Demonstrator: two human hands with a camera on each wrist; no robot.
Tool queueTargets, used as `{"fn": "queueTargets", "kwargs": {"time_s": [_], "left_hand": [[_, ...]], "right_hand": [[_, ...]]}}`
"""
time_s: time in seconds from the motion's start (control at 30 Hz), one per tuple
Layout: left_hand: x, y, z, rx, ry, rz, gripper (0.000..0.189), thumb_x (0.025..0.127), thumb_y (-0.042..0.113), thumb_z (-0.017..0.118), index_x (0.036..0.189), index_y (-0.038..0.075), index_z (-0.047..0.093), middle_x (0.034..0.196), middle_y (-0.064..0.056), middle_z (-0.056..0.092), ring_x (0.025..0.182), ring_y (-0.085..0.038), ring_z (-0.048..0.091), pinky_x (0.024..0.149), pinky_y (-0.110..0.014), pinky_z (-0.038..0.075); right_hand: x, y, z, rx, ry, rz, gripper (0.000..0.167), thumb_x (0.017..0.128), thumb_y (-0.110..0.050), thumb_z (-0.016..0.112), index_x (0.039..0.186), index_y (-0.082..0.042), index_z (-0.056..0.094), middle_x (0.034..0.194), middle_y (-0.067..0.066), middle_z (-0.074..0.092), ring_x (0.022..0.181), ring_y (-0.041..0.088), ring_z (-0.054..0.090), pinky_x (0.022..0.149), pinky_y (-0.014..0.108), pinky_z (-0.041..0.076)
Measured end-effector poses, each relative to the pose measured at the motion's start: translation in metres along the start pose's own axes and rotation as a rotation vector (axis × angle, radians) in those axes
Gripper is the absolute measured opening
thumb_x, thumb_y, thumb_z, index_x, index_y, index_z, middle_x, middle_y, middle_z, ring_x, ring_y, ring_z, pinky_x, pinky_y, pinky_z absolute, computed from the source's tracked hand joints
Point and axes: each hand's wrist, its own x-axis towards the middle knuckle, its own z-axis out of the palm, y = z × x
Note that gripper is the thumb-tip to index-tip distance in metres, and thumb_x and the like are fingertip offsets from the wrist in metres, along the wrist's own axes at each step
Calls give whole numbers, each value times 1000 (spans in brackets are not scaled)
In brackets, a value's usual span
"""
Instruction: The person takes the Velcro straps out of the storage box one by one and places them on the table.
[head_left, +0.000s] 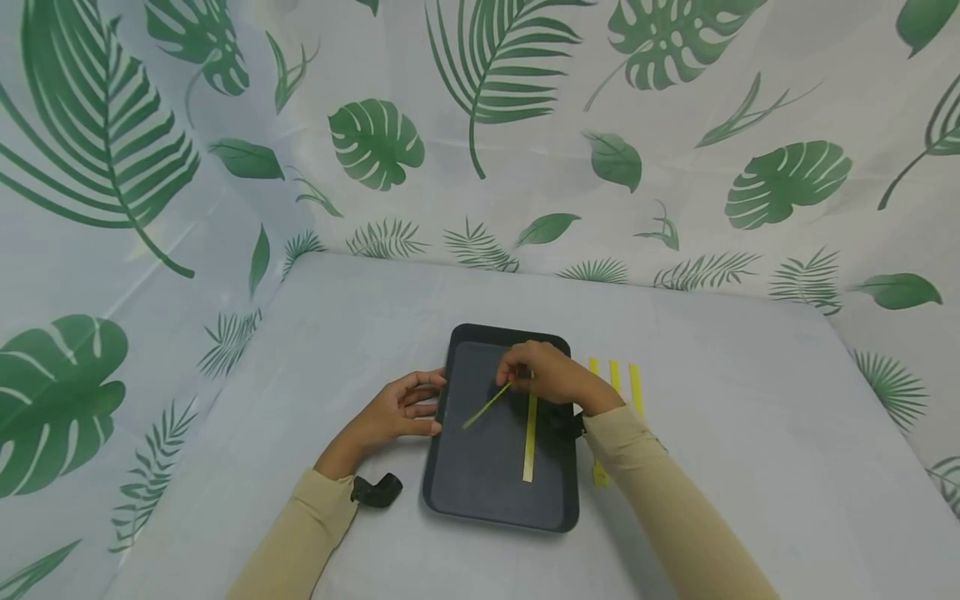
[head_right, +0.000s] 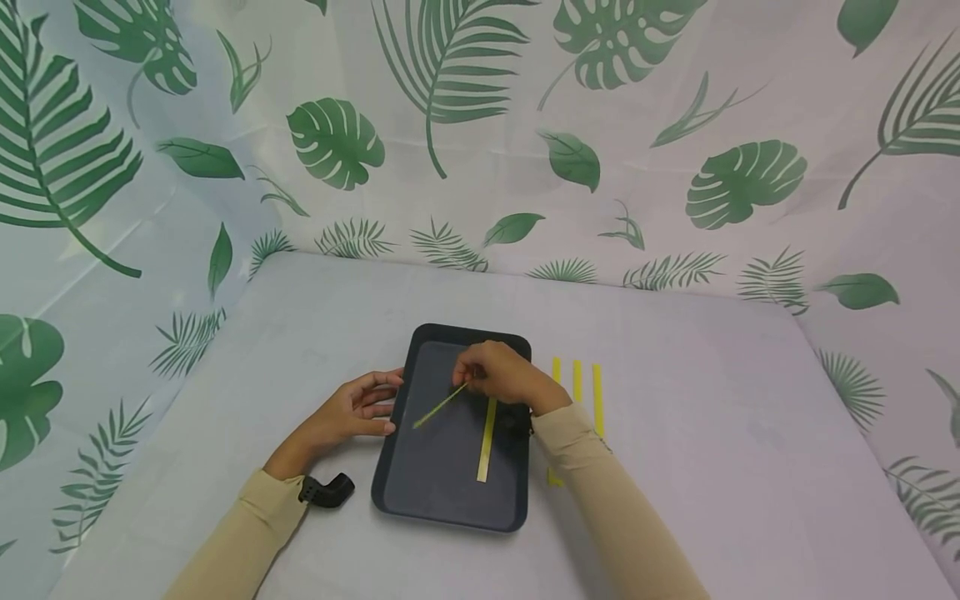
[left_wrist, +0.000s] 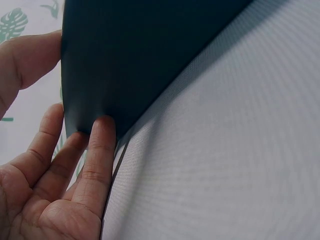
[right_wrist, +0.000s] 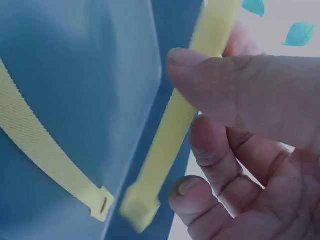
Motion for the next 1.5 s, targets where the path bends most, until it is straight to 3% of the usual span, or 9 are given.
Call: {"fn": "queueTargets", "kwargs": {"time_s": [0.17,0.43,0.63,1.0,1.3,1.5], "left_hand": [[0,1,0,-3,3,-9,73,90,1,85,147,-19,43,172,-34,24,147,-55,42,107,-30,58],[-1,1,0,2,12,-8,73,89,0,85,146,-19,44,172,-34,25,147,-55,43,107,-30,58],[-1,1,0,6,10,5,71,91,1,84,146,-19,44,171,-34,26,147,-56,43,108,-31,57],[-1,0,0,13,4,15,70,91,1,84,145,-19,46,171,-34,26,147,-57,41,109,-31,57],[-1,0,1,12,8,16,70,89,-4,83,145,-20,45,171,-35,26,147,-58,41,109,-30,57],[-1,0,0,14,4,23,70,89,-4,83,145,-20,44,171,-35,26,148,-59,40,109,-30,56]], "right_hand": [[-1,-4,-4,10,34,11,18,94,12,75,101,-5,79,100,5,73,95,23,72,85,40,64],[-6,-10,-9,15,108,-1,12,97,4,76,102,-6,77,102,7,74,86,15,63,79,45,59],[-7,-15,-12,52,120,-18,14,97,8,75,105,-4,74,101,10,72,90,20,69,84,46,64],[-11,-20,-15,236,175,63,11,98,6,76,104,-2,70,96,7,71,89,21,69,74,32,61],[-20,-12,-11,431,171,113,15,102,4,70,115,7,64,93,10,69,80,39,68,75,49,65],[-28,-7,-5,570,182,211,23,105,2,66,126,10,58,102,11,66,89,23,72,81,52,67]]}}
